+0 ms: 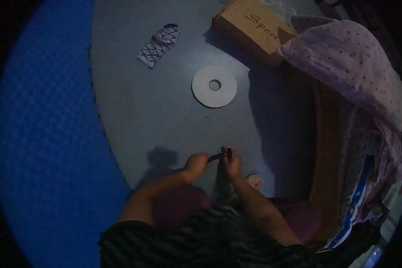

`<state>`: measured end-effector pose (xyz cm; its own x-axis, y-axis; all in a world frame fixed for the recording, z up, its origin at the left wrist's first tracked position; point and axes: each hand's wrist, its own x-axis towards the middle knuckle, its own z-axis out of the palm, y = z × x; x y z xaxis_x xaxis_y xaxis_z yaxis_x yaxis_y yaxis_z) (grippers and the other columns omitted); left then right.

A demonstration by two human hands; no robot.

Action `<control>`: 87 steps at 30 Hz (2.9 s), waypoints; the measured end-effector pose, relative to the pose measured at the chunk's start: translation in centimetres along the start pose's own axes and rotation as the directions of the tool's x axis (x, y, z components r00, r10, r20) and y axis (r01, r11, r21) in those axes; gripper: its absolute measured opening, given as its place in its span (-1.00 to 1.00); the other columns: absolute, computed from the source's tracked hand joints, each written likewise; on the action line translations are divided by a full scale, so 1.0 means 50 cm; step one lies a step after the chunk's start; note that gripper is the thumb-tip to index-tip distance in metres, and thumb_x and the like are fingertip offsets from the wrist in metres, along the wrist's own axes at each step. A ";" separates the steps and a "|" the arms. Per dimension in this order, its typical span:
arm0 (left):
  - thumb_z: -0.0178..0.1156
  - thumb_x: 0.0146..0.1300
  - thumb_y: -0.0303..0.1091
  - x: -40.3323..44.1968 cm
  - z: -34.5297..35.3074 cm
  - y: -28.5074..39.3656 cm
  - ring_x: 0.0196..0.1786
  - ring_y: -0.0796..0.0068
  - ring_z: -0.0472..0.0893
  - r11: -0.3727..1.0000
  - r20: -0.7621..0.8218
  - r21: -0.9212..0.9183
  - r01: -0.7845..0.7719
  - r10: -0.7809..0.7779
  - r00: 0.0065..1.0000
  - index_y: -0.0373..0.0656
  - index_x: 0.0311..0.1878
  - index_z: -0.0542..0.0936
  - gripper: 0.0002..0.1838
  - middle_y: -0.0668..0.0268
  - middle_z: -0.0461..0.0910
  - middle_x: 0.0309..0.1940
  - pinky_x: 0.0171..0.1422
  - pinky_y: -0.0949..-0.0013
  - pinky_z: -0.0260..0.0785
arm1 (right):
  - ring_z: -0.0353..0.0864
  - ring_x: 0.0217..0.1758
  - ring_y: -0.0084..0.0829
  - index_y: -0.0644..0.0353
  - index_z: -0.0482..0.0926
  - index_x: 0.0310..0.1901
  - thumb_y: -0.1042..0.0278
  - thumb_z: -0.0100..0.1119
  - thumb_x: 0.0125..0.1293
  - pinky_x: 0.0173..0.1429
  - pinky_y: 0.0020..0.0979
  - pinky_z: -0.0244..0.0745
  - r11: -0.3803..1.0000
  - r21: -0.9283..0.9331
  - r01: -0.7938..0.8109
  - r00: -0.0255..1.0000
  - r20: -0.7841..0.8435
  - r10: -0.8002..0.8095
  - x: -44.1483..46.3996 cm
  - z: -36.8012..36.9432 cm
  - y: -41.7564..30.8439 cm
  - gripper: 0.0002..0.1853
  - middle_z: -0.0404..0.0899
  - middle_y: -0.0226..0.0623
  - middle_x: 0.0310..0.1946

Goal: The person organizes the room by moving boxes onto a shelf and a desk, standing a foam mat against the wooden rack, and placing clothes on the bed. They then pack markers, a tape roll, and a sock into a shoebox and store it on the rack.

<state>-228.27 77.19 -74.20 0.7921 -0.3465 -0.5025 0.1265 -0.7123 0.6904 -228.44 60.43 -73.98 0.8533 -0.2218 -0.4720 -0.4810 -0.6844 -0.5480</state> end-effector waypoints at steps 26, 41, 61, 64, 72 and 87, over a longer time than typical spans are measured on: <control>0.13 0.10 -0.40 0.045 -0.044 -0.080 -0.40 0.56 0.52 0.700 0.069 -0.685 0.201 -0.212 0.975 -0.20 -0.27 0.42 -0.85 0.34 0.51 -0.50 -0.38 0.49 0.33 | 0.53 -0.41 -0.08 0.32 0.49 -0.39 0.33 0.15 0.00 -0.33 -0.19 0.38 0.982 -0.169 0.089 0.990 0.124 -0.069 0.003 0.022 -0.012 -0.79 0.52 -0.03 -0.50; 0.03 0.19 -0.27 0.083 -0.041 -0.041 -0.40 0.54 0.47 0.233 0.334 -0.900 0.368 -0.172 0.927 -0.15 -0.19 0.40 -0.81 0.34 0.45 -0.40 -0.40 0.48 0.31 | 0.50 -0.44 -0.53 0.26 0.48 -0.37 0.37 0.22 0.08 -0.33 -0.44 0.41 0.864 0.471 -0.178 0.958 0.283 0.043 0.013 0.021 -0.117 -0.83 0.52 -0.32 -0.49; 0.02 0.17 -0.48 0.054 -0.088 -0.046 -0.17 0.41 0.53 -0.283 0.155 -0.950 0.129 -0.071 0.985 -0.18 -0.13 0.40 -0.82 0.26 0.51 -0.21 -0.06 0.32 0.39 | 0.44 -0.14 -0.12 0.24 0.45 -0.04 0.49 0.14 0.09 -0.06 -0.26 0.36 0.925 0.086 0.369 0.926 -0.112 -0.359 -0.019 0.030 -0.197 -0.65 0.45 -0.06 -0.25; 0.02 0.15 -0.49 0.056 -0.137 -0.027 -0.07 0.27 0.51 -0.313 0.201 -0.930 0.195 0.013 0.979 -0.28 -0.08 0.37 -0.75 0.12 0.49 -0.15 0.05 0.22 0.36 | 0.46 -0.16 -0.17 0.26 0.47 -0.10 0.44 0.15 0.11 -0.09 -0.28 0.37 0.881 0.142 0.451 0.886 -0.189 -0.424 0.015 0.058 -0.112 -0.71 0.48 -0.11 -0.34; 0.09 0.14 -0.46 0.062 -0.123 -0.053 -0.16 0.29 0.53 -0.314 0.184 -0.935 0.168 -0.023 0.983 -0.28 -0.05 0.35 -0.70 0.16 0.49 -0.24 -0.01 0.20 0.40 | 0.50 -0.26 -0.07 0.17 0.53 -0.25 0.32 0.12 0.08 -0.18 -0.16 0.41 0.968 -0.239 0.079 0.997 0.004 -0.080 -0.023 0.026 -0.029 -0.80 0.46 -0.09 -0.30; 0.14 0.20 -0.24 0.040 -0.138 -0.077 -0.45 0.52 0.45 -0.124 0.192 -0.979 0.163 -0.273 0.943 -0.15 -0.34 0.43 -0.81 0.37 0.42 -0.53 -0.38 0.41 0.33 | 0.54 -0.36 -0.09 0.26 0.48 -0.35 0.32 0.18 -0.01 -0.27 -0.23 0.43 0.965 -0.052 0.256 0.966 0.061 -0.253 0.110 0.039 -0.173 -0.78 0.53 -0.08 -0.45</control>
<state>-223.06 83.43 -74.29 0.5976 -0.2493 -0.7620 0.6982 0.6290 0.3418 -219.98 66.51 -73.19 0.9332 0.0017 -0.3594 -0.2351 -0.7537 -0.6138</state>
